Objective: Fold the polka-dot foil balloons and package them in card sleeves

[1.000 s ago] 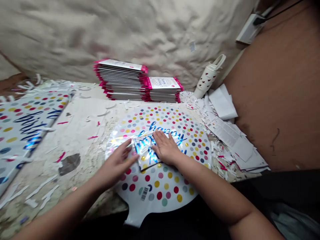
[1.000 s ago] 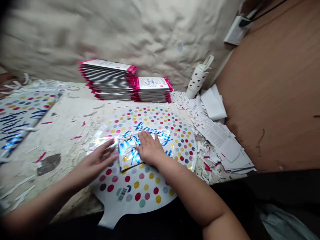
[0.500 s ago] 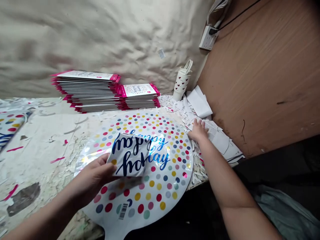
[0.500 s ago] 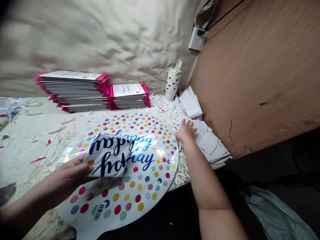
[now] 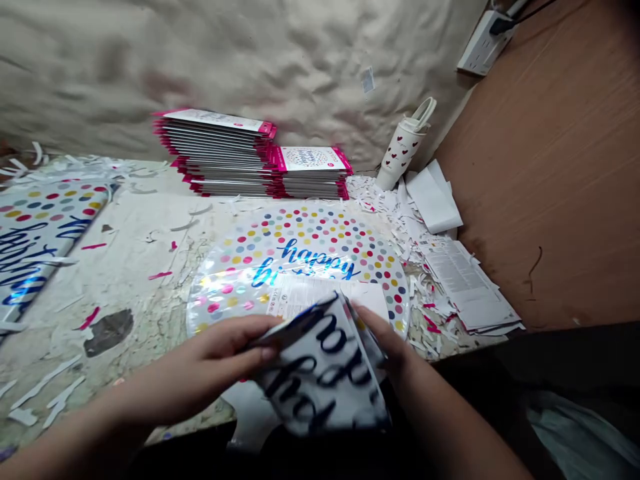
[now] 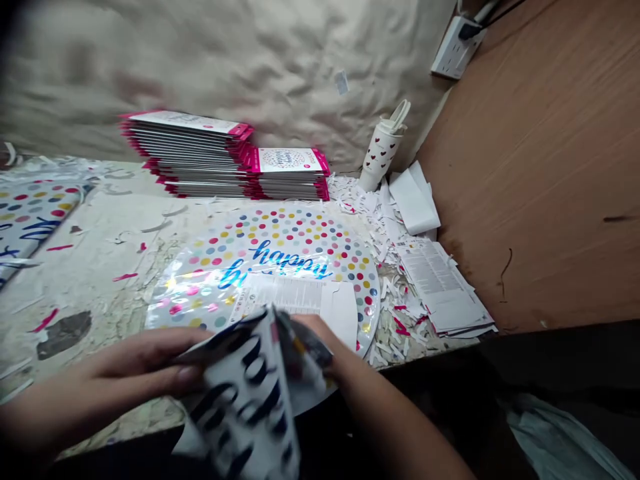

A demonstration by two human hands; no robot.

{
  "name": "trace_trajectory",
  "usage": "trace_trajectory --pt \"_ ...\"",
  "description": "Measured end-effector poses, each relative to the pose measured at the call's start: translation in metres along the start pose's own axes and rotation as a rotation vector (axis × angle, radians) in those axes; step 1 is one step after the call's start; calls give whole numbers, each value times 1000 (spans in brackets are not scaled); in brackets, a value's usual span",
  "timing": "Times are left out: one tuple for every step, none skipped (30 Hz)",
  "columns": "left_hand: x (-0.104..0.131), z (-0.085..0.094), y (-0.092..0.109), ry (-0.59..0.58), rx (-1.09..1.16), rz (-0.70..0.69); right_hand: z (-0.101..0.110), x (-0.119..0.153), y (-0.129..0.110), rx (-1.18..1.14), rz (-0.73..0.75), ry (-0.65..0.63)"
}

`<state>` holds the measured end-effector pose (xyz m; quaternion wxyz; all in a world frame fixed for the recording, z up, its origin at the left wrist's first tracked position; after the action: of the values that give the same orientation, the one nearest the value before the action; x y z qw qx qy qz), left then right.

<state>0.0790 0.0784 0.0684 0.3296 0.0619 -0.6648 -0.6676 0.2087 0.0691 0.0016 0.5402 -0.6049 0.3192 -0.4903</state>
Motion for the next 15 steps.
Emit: trace_trajectory --pt "-10 3 -2 29 -63 -4 5 3 0 -52 6 -22" --pt "-22 6 -4 57 -117 -20 12 6 -1 -104 13 -42" --pt "-32 11 -7 101 -159 -50 22 10 -2 -137 14 -45" --pt "-42 15 -11 143 -210 -84 33 13 0 -151 -3 -37" --pt "-48 18 -16 181 -288 -119 45 16 5 -151 -32 -9" --pt "-52 18 -23 207 -400 -148 59 20 12 -143 -69 41" --pt "-52 17 -32 219 -544 -165 75 25 21 -136 -104 117" --pt "-49 14 -41 224 -702 -165 92 31 30 -152 -129 216" --pt "-43 10 -50 221 -857 -147 108 38 40 -192 -144 310" --pt "-36 7 -56 220 -992 -115 122 45 50 -238 -153 396" --pt "-28 5 -59 230 -1100 -74 133 52 58 -274 -158 468" --pt "-21 2 -58 227 -1188 -24 141 58 65 -300 -164 515" --pt "-18 -1 -54 201 -1255 27 145 61 69 -317 -164 539" --pt "-19 -6 -48 155 -1304 63 148 63 71 -326 -153 549" --pt "-25 -12 -39 101 -1337 68 148 62 70 -328 -136 556"
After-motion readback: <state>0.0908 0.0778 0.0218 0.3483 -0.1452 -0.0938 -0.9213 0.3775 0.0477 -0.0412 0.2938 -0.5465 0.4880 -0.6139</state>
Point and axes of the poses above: each hand's wrist, its own x-axis away from the middle knuckle, its own z-axis out of the back of the hand, y = z × x, the point moved 9 cm from there along -x, towards the middle knuckle, and after that the axes turned 3 degrees about -x, right-handed, at the moved point
